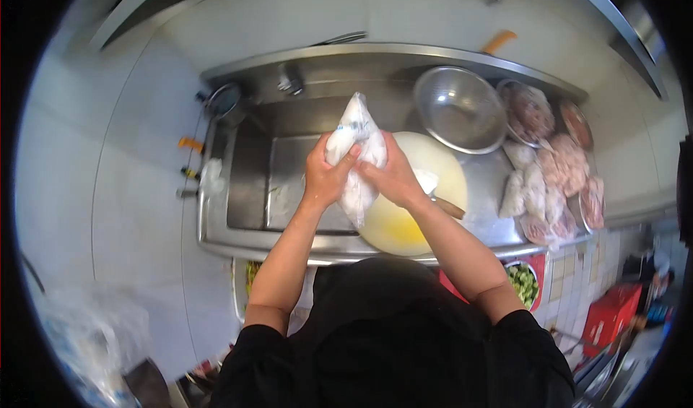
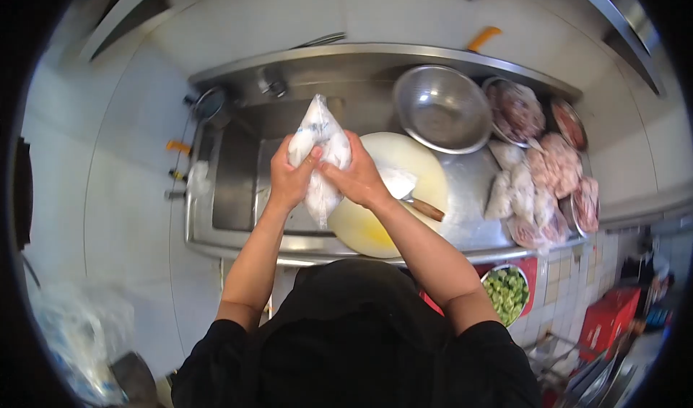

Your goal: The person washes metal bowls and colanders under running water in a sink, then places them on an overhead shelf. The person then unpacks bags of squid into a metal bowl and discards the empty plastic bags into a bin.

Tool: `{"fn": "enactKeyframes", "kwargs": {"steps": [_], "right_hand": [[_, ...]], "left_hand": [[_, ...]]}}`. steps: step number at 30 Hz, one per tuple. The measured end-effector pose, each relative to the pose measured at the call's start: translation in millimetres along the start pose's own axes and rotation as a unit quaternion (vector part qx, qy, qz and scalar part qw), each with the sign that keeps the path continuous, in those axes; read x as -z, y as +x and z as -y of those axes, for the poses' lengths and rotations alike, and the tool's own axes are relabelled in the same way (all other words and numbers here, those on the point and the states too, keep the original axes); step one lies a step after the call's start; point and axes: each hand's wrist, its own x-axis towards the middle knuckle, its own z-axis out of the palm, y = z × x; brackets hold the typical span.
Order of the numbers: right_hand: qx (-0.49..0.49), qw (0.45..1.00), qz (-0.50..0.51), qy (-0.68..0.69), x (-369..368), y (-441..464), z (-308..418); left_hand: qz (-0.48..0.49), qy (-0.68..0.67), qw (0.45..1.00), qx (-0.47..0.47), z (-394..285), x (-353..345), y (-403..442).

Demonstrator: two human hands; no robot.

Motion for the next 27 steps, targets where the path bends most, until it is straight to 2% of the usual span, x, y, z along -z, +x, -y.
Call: {"fn": "enactKeyframes", "kwargs": {"steps": [4,9,10,12,17,19,22,24,26,27], "right_hand": [[-0.011,0.995,-0.098,-0.016,52.5,-3.9,-22.0],[-0.004,0.981,-0.192,0.009,103.8,-1.8,-27.0],[-0.006,0.980,-0.199,0.014,113.2,1.4,-32.6],[-0.021,0.971,-0.229,-0.073,130.4,8.3,-41.7],[-0.035,0.956,-0.277,-0.093,162.3,21.3,-62.8],[0.000,0.953,-0.276,-0.127,176.3,29.5,-81.8],[0.017,0.952,-0.281,-0.121,192.2,45.4,-92.6],[-0.006,0.951,-0.296,-0.084,194.8,56.8,-80.9],[-0.041,0.937,-0.320,0.138,204.4,76.5,-76.5],[-0.048,0.939,-0.313,0.137,210.3,81.9,-71.2]], "left_hand": [[0.063,0.047,0.996,-0.042,-1.9,-59.1,15.0],[0.080,0.061,0.993,-0.069,19.3,-121.4,39.1],[0.089,0.065,0.992,-0.069,22.3,-131.0,43.7],[0.103,0.074,0.990,-0.062,28.6,-146.9,53.6],[0.106,0.087,0.989,-0.050,44.2,-181.5,71.7],[0.115,0.101,0.986,-0.068,41.6,-191.5,76.6],[0.114,0.123,0.985,-0.039,34.2,-200.3,98.7],[0.143,0.109,0.984,0.001,53.0,-202.5,124.5],[0.139,0.181,0.972,-0.061,57.5,-209.9,142.5],[0.133,0.183,0.973,-0.054,56.6,-213.9,147.3]]}}
